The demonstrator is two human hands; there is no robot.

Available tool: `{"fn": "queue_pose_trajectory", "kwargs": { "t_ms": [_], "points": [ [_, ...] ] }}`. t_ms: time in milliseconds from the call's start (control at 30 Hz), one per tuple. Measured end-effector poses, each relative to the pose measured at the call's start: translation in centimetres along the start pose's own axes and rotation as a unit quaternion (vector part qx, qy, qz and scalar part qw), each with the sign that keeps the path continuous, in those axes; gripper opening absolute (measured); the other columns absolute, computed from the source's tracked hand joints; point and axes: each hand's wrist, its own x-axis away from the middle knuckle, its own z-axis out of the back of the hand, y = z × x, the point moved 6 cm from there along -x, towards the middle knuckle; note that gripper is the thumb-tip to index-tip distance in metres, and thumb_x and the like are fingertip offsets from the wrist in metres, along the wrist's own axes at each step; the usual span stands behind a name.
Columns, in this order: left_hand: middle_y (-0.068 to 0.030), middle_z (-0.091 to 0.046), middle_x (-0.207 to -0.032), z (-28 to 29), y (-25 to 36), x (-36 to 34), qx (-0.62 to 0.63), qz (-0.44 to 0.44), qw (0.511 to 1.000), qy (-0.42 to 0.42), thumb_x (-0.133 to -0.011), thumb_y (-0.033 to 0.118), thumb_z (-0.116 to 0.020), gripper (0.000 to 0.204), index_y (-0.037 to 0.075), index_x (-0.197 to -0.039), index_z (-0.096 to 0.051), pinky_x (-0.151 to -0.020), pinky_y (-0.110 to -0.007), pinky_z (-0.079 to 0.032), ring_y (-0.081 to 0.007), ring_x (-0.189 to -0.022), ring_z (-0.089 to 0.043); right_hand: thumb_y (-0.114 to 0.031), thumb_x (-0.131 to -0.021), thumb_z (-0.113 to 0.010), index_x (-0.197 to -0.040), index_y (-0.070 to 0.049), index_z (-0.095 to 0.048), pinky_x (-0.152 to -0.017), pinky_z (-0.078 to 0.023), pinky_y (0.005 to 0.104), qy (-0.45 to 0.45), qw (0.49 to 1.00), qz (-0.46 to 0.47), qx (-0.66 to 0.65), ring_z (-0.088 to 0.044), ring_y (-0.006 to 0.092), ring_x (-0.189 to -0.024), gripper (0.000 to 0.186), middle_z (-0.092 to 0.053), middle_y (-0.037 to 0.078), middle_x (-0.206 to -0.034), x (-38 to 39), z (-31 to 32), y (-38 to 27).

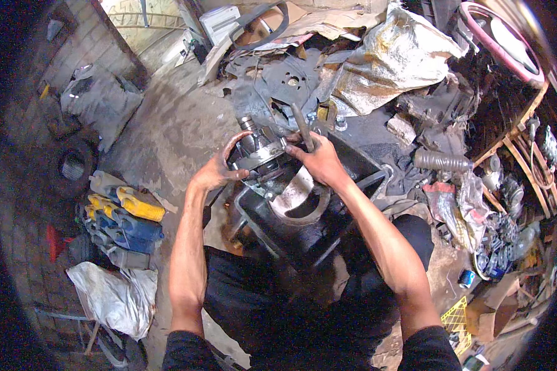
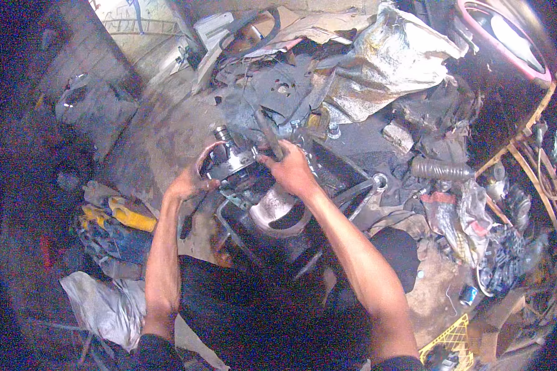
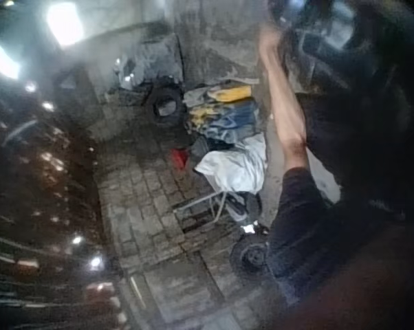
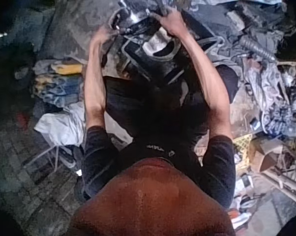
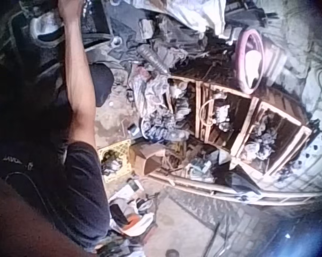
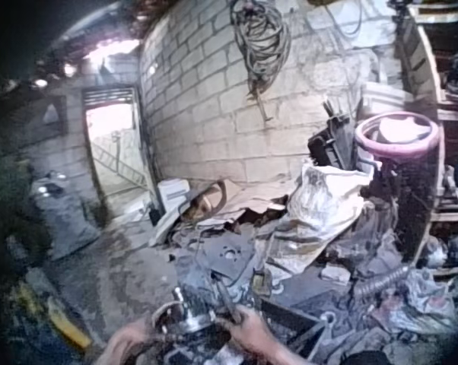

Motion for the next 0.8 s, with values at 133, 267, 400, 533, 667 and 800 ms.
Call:
{"fn": "queue_pose_trajectory", "kwargs": {
  "t_ms": [133, 267, 400, 533, 667, 800],
  "points": [
    [-0.0057, -0.038, -0.154, -0.3, 1.5, 0.6, -0.044, -0.045, 0.998, -0.018, -0.062, -0.005, -0.080, 0.101, 0.016, -0.151, -0.037, -0.122, -0.039, -0.021, -0.0200, -0.144, -0.030, -0.018, -0.086, -0.071, -0.114, -0.008, -0.071, -0.098, -0.048, 0.0411, -0.017, 0.995, 0.072, 0.067, -0.064, 0.0337, -0.112, 0.030, -0.068, 0.018, -0.117, 0.2, 0.4, -0.6],
    [-0.0060, -0.039, -0.152, -1.7, 2.2, 0.7, -0.053, -0.011, 0.998, -0.036, -0.059, -0.006, -0.076, 0.100, 0.015, -0.149, -0.038, -0.122, -0.039, -0.020, -0.0206, -0.144, -0.030, -0.018, -0.083, -0.074, -0.120, -0.003, -0.066, -0.100, -0.047, 0.0416, -0.025, 0.989, 0.090, 0.114, -0.061, 0.0370, -0.115, 0.041, -0.066, 0.021, -0.121, 1.0, 1.4, 0.6],
    [-0.0053, -0.033, -0.157, -2.1, 2.3, 0.3, -0.121, -0.089, 0.988, -0.028, -0.058, -0.004, -0.077, 0.108, 0.013, -0.153, -0.029, -0.123, -0.041, -0.017, -0.0216, -0.149, -0.021, -0.019, -0.082, -0.075, -0.124, 0.003, -0.062, -0.102, -0.046, 0.0419, 0.003, 0.987, 0.077, 0.142, -0.060, 0.0371, -0.118, 0.049, -0.064, 0.022, -0.124, 0.9, 1.7, 0.3],
    [-0.0108, -0.037, -0.148, -3.0, 2.0, 0.0, -0.115, -0.118, 0.986, 0.039, -0.064, 0.016, -0.084, 0.095, 0.015, -0.146, -0.037, -0.121, -0.046, -0.023, -0.0289, -0.144, -0.030, -0.019, -0.084, -0.075, -0.124, 0.003, -0.061, -0.103, -0.045, 0.0411, 0.032, 0.987, 0.070, 0.140, -0.059, 0.0366, -0.120, 0.048, -0.063, 0.021, -0.125, 1.1, 1.6, 1.0],
    [-0.0118, -0.038, -0.143, -4.1, 2.3, -0.4, -0.157, -0.093, 0.976, 0.118, -0.064, 0.037, -0.093, 0.098, 0.013, -0.142, -0.037, -0.118, -0.046, -0.029, -0.0298, -0.141, -0.033, -0.021, -0.086, -0.074, -0.126, 0.003, -0.061, -0.104, -0.044, 0.0409, 0.040, 0.982, 0.112, 0.147, -0.058, 0.0374, -0.120, 0.048, -0.063, 0.020, -0.125, 1.7, 1.7, 2.0],
    [-0.0143, -0.040, -0.139, -3.9, 2.0, -1.0, -0.179, -0.107, 0.972, 0.107, -0.076, 0.043, -0.083, 0.086, 0.011, -0.141, -0.035, -0.114, -0.046, -0.033, -0.0313, -0.137, -0.037, -0.028, -0.081, -0.080, -0.131, 0.002, -0.058, -0.102, -0.045, 0.0399, 0.019, 0.996, 0.010, 0.083, -0.062, 0.0307, -0.116, 0.062, -0.065, 0.019, -0.124, 1.3, 2.2, 4.5]
  ]
}}
